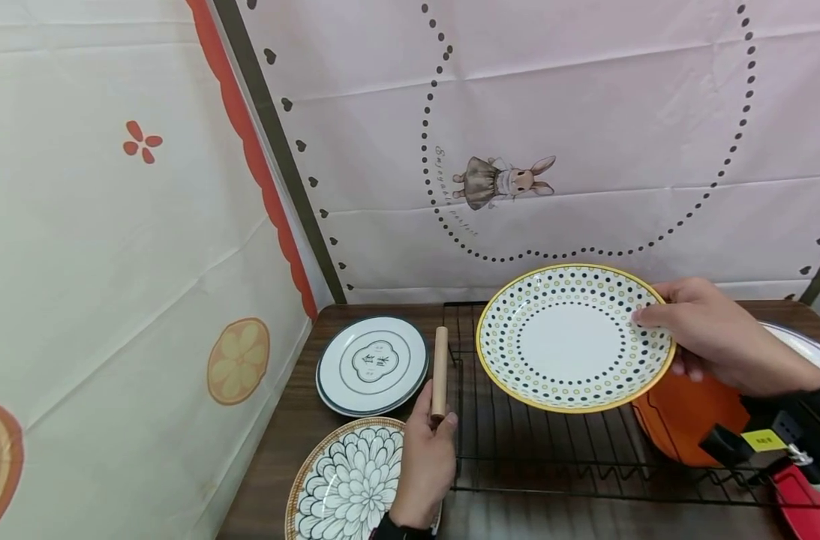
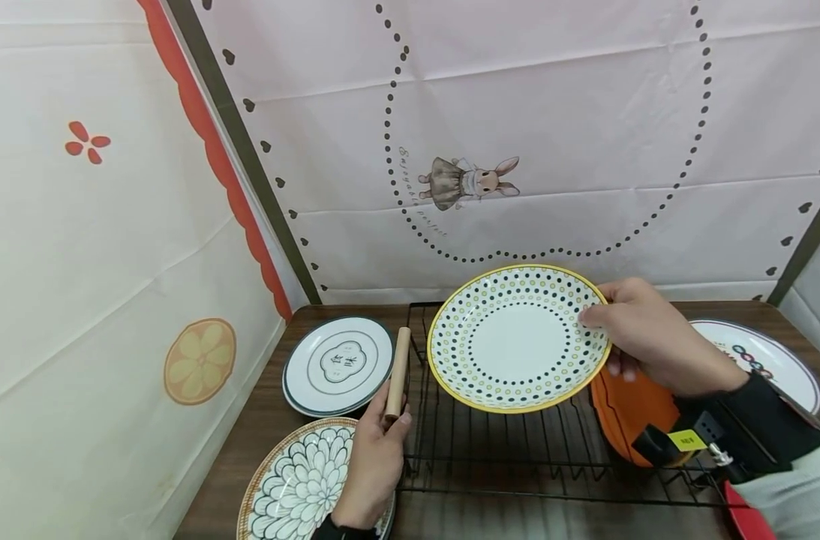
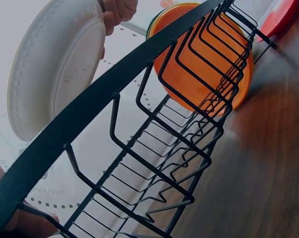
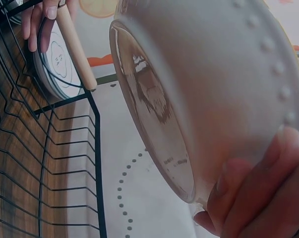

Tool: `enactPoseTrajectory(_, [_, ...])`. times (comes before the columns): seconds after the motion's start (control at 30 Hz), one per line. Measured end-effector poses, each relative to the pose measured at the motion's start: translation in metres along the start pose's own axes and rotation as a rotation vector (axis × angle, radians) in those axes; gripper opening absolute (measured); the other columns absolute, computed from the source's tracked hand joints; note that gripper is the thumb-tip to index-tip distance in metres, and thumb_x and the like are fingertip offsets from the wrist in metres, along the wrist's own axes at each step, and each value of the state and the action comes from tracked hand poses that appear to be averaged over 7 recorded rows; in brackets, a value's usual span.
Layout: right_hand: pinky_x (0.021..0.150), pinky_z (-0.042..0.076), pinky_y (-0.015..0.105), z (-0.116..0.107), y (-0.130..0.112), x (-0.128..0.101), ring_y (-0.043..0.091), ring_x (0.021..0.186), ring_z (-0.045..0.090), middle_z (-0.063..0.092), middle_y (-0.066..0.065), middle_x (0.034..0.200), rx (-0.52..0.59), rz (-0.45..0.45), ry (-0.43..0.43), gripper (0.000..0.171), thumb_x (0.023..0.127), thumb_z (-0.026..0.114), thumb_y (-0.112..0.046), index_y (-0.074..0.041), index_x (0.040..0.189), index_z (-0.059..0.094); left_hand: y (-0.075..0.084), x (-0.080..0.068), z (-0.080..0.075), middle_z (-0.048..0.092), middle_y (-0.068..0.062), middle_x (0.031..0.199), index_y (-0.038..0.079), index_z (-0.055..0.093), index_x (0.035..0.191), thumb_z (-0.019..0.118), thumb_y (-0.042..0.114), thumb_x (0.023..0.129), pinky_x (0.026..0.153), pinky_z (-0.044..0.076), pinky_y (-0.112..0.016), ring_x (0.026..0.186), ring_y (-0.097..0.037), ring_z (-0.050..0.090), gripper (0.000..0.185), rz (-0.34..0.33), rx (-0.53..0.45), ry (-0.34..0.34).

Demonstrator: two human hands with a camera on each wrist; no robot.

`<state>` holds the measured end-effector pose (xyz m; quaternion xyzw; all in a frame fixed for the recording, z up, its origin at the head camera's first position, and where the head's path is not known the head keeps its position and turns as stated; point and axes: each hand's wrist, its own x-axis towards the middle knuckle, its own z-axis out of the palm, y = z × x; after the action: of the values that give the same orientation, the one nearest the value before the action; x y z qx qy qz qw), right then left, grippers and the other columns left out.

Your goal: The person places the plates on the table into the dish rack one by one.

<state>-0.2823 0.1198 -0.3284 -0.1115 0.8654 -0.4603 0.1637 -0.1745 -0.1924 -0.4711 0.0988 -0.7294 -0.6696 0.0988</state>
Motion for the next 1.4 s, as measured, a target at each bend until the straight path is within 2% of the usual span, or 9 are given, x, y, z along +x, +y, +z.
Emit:
enactPoseTrajectory(0.27, [0.042, 0.050, 0.027, 0.003, -0.002, 0.003, 0.011, 0.046, 0.054, 0.073, 0.003, 0.077, -0.001, 0.004, -0.010, 0.048, 0.109, 0.042, -0.016, 0.015, 0.146, 0.036, -0.001, -0.001, 0.001, 0.053, -0.027, 0.145, 0.003, 0.027, 0.164, 0.050, -0.001, 0.104, 0.108, 0.044, -0.042, 0.133, -0.034, 0.051, 0.065, 0.006, -0.010, -0.005])
enactPoseTrajectory(0.4, [0.041, 0.050, 0.028, 0.005, -0.003, 0.004, 0.011, 0.045, 0.054, 0.072, 0.003, 0.075, -0.008, -0.002, -0.007, 0.049, 0.109, 0.042, -0.016, 0.015, 0.146, 0.036, -0.003, -0.001, 0.001, 0.051, -0.029, 0.146, 0.002, 0.026, 0.164, 0.050, -0.001, 0.104, 0.106, 0.044, -0.040, 0.133, -0.035, 0.051, 0.065, 0.013, -0.024, -0.017])
enactPoseTrajectory(0.6, [0.041, 0.050, 0.031, 0.011, -0.007, 0.006, 0.012, 0.045, 0.054, 0.069, 0.002, 0.068, -0.035, -0.027, 0.011, 0.046, 0.107, 0.045, -0.015, 0.014, 0.142, 0.043, -0.004, -0.002, -0.002, 0.048, -0.032, 0.151, 0.003, 0.024, 0.164, 0.049, -0.001, 0.104, 0.107, 0.044, -0.041, 0.135, -0.036, 0.049, 0.065, 0.017, -0.036, -0.029])
enactPoseTrajectory(0.83, [0.040, 0.048, 0.030, 0.017, -0.011, 0.011, 0.013, 0.047, 0.053, 0.072, 0.005, 0.074, -0.067, -0.072, -0.002, 0.041, 0.105, 0.044, -0.012, 0.012, 0.138, 0.050, -0.003, 0.000, -0.003, 0.048, -0.030, 0.150, 0.003, 0.024, 0.164, 0.050, -0.001, 0.104, 0.106, 0.044, -0.039, 0.134, -0.035, 0.049, 0.066, 0.020, -0.042, -0.033])
enactPoseTrajectory(0.93, [0.040, 0.048, 0.031, 0.021, -0.016, 0.013, 0.014, 0.046, 0.054, 0.072, 0.006, 0.072, -0.094, -0.082, 0.005, 0.040, 0.103, 0.045, -0.010, 0.011, 0.136, 0.052, -0.003, 0.000, -0.003, 0.050, -0.029, 0.148, 0.003, 0.025, 0.164, 0.050, -0.001, 0.104, 0.103, 0.044, -0.037, 0.131, -0.034, 0.050, 0.066, 0.018, -0.035, -0.026])
enactPoseTrajectory(1.17, [0.041, 0.048, 0.032, 0.033, -0.033, 0.021, 0.016, 0.046, 0.054, 0.067, 0.005, 0.065, -0.184, -0.096, 0.027, 0.031, 0.099, 0.046, -0.008, 0.010, 0.121, 0.059, -0.002, -0.001, -0.003, 0.049, -0.028, 0.150, 0.005, 0.026, 0.164, 0.050, -0.001, 0.103, 0.102, 0.044, -0.036, 0.127, -0.032, 0.051, 0.066, 0.013, -0.021, -0.017])
enactPoseTrajectory(1.23, [0.040, 0.048, 0.032, 0.036, -0.036, 0.025, 0.017, 0.045, 0.054, 0.066, 0.006, 0.064, -0.206, -0.110, 0.029, 0.033, 0.098, 0.045, -0.007, 0.009, 0.123, 0.059, -0.002, -0.001, -0.003, 0.050, -0.028, 0.150, 0.005, 0.025, 0.165, 0.050, -0.001, 0.104, 0.098, 0.044, -0.034, 0.122, -0.029, 0.053, 0.066, 0.003, -0.017, -0.012])
enactPoseTrajectory(1.4, [0.038, 0.045, 0.033, 0.044, -0.046, 0.034, 0.017, 0.043, 0.051, 0.064, 0.006, 0.062, -0.251, -0.139, 0.021, 0.038, 0.095, 0.042, -0.003, 0.006, 0.125, 0.062, -0.002, -0.002, -0.003, 0.044, -0.029, 0.157, 0.005, 0.026, 0.164, 0.049, -0.003, 0.103, 0.100, 0.046, -0.037, 0.131, -0.034, 0.054, 0.066, -0.003, 0.006, -0.003])
